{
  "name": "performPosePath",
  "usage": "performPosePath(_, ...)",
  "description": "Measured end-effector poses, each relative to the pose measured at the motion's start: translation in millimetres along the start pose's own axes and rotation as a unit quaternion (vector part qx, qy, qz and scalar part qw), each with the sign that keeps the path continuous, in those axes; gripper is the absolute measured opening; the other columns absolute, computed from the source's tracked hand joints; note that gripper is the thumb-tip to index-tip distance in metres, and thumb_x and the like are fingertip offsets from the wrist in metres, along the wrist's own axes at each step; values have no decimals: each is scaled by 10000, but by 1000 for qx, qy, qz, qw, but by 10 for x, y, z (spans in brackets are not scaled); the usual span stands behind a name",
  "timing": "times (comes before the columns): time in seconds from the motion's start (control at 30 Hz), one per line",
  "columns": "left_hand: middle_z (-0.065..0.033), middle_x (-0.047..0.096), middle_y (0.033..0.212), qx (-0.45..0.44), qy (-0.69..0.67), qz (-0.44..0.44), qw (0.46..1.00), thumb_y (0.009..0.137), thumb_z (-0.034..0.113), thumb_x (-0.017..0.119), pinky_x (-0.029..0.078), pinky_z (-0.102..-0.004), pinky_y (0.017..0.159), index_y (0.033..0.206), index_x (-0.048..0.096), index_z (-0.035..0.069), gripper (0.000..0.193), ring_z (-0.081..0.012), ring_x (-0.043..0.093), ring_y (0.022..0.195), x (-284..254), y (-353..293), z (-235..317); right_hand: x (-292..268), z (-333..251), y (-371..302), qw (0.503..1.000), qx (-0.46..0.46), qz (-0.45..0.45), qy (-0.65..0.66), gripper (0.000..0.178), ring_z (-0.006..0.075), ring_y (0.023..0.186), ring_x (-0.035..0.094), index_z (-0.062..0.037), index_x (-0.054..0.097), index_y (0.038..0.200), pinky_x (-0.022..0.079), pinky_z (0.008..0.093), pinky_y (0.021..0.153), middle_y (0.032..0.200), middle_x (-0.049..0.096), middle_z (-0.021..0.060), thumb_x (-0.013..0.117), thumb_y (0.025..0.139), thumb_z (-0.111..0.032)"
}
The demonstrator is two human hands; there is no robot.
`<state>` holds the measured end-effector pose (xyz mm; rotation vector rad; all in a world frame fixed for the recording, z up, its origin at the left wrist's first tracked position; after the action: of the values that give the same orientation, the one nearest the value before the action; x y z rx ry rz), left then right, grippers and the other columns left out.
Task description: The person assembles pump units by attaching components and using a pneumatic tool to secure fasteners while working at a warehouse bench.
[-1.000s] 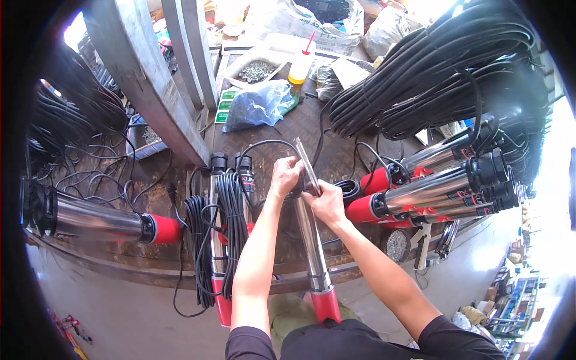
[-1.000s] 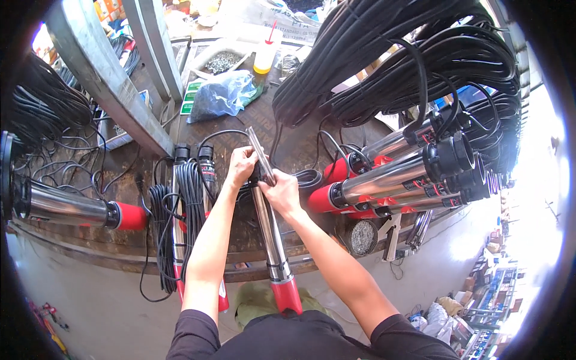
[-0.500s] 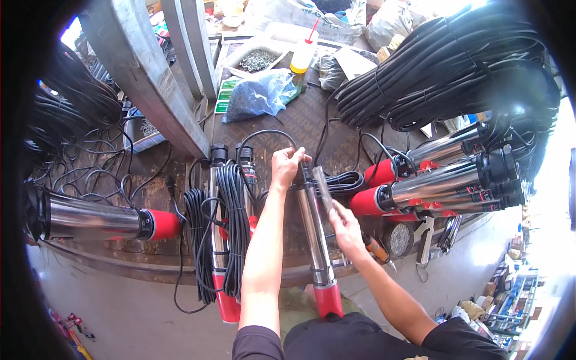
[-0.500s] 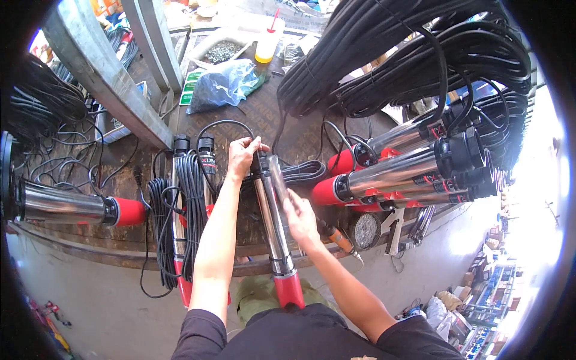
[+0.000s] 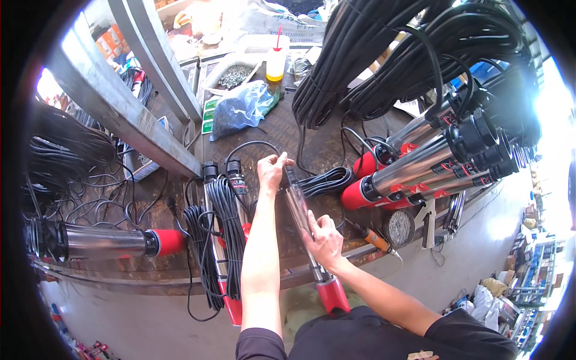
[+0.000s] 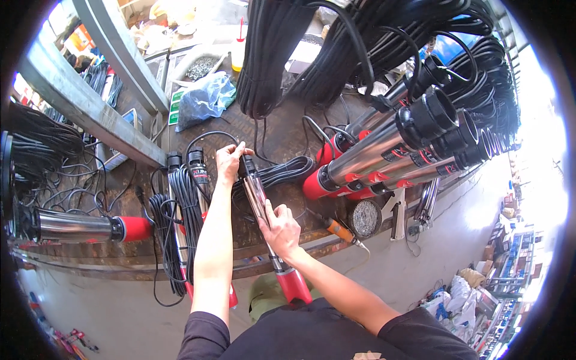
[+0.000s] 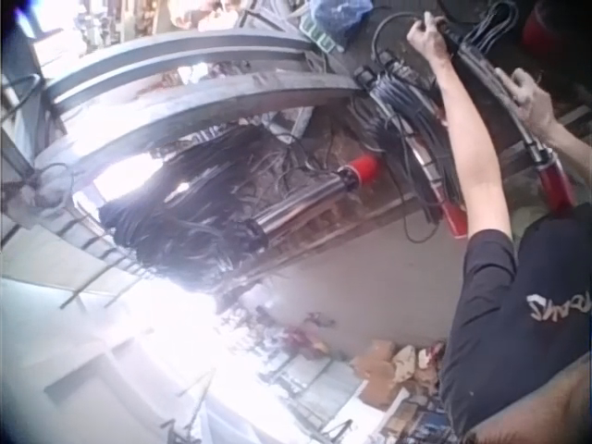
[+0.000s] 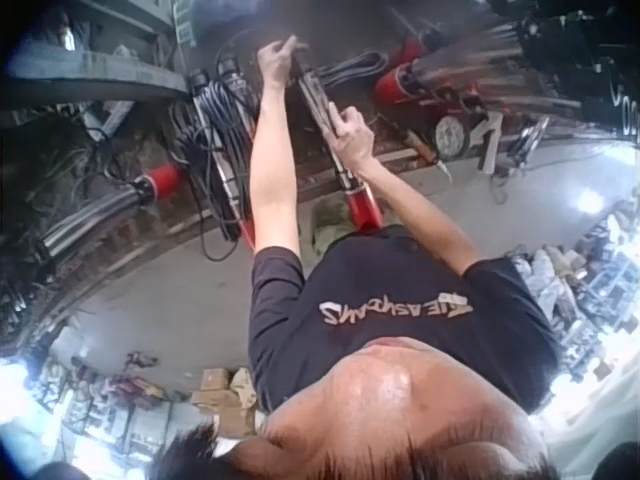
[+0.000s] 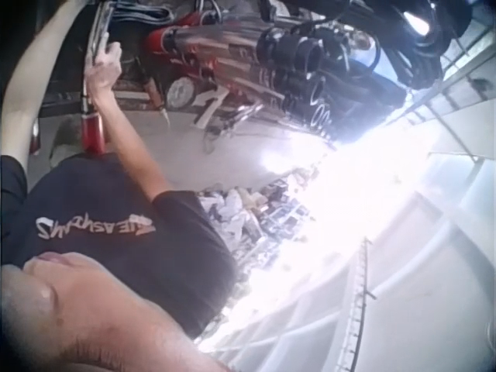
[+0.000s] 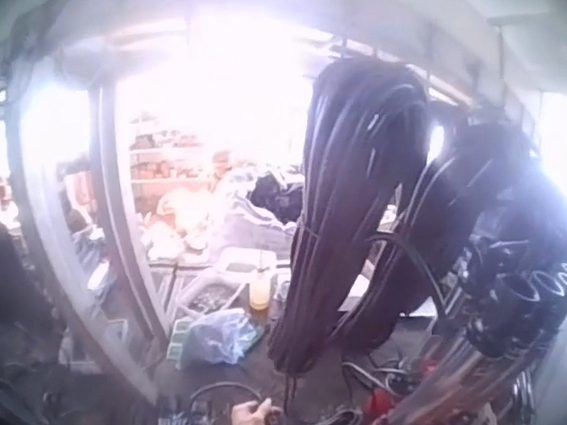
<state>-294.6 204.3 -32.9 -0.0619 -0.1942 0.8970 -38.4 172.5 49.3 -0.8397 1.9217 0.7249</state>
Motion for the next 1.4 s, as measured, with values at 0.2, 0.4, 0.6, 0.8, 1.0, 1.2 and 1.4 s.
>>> performPosePath(0.2, -273, 571, 1261, 147, 359, 236, 891, 970, 345, 623, 422, -506, 993, 1276, 530, -70, 524, -411, 523, 1191, 143, -1024, 59, -12, -2, -25, 999, -14, 47, -4, 541, 325, 969, 589, -29, 587, 1340, 537, 412, 764, 1138, 581, 151, 687, 859, -257)
performPosePath(0.4, -297, 529, 1316, -187, 413, 139, 881, 1003, 537, 422, 408, -579, 1007, 1235, 459, -34, 617, -471, 474, 1256, 540, -1642, -32, -61, 149, -141, 995, 3, 74, 74, 407, 333, 1039, 585, -25, 632, 1243, 521, 426, 826, 1186, 587, 151, 666, 865, -172)
performPosePath(0.6, -283, 654, 1026, -128, 426, 233, 865, 995, 425, 474, 491, -581, 846, 1149, 470, -19, 470, -460, 627, 994, 684, -1702, 85, -764, 1569, -703, 974, 96, 151, 137, 119, 351, 814, 657, -26, 708, 940, 524, 439, 743, 858, 678, 149, 637, 897, -110)
performPosePath(0.8, -292, 666, 967, -105, 472, 231, 844, 998, 432, 440, 528, -565, 777, 1195, 426, -36, 508, -467, 670, 883, 696, -1690, 74, -1208, 3070, -832, 946, 272, -18, -173, 409, 427, 902, 674, -107, 614, 1204, 534, 530, 765, 968, 708, 194, 717, 845, -273)
performPosePath(1.0, -294, 661, 1015, -119, 471, 227, 844, 995, 435, 443, 532, -558, 797, 1228, 410, -33, 524, -469, 673, 900, 725, -1686, 87, -1115, 3425, -772, 954, 241, -63, -166, 325, 409, 875, 690, -82, 705, 978, 556, 501, 782, 879, 713, 196, 769, 781, -333)
performPosePath(1.2, -291, 662, 1016, -132, 460, 221, 850, 996, 444, 444, 532, -558, 802, 1227, 408, -19, 519, -468, 676, 902, 730, -1693, 104, -1066, 3452, -898, 975, 157, -68, -144, 289, 395, 837, 692, -58, 730, 852, 559, 479, 757, 834, 711, 185, 775, 779, -334)
performPosePath(1.4, -287, 685, 1029, -131, 454, 234, 849, 1004, 512, 412, 529, -572, 814, 1241, 401, 5, 560, -480, 676, 923, 673, -1706, 68, -1238, 3303, -868, 981, 176, -36, -75, 249, 405, 774, 685, -31, 751, 828, 553, 459, 751, 788, 705, 196, 767, 763, -271)
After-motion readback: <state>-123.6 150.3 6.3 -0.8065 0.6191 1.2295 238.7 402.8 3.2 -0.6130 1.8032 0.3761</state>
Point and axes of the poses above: each hand's wrist, its own y-axis towards the middle knuckle, its own x-axis out of the palm, z = x × y, the point moved 4 cm from there along y, towards the middle knuckle
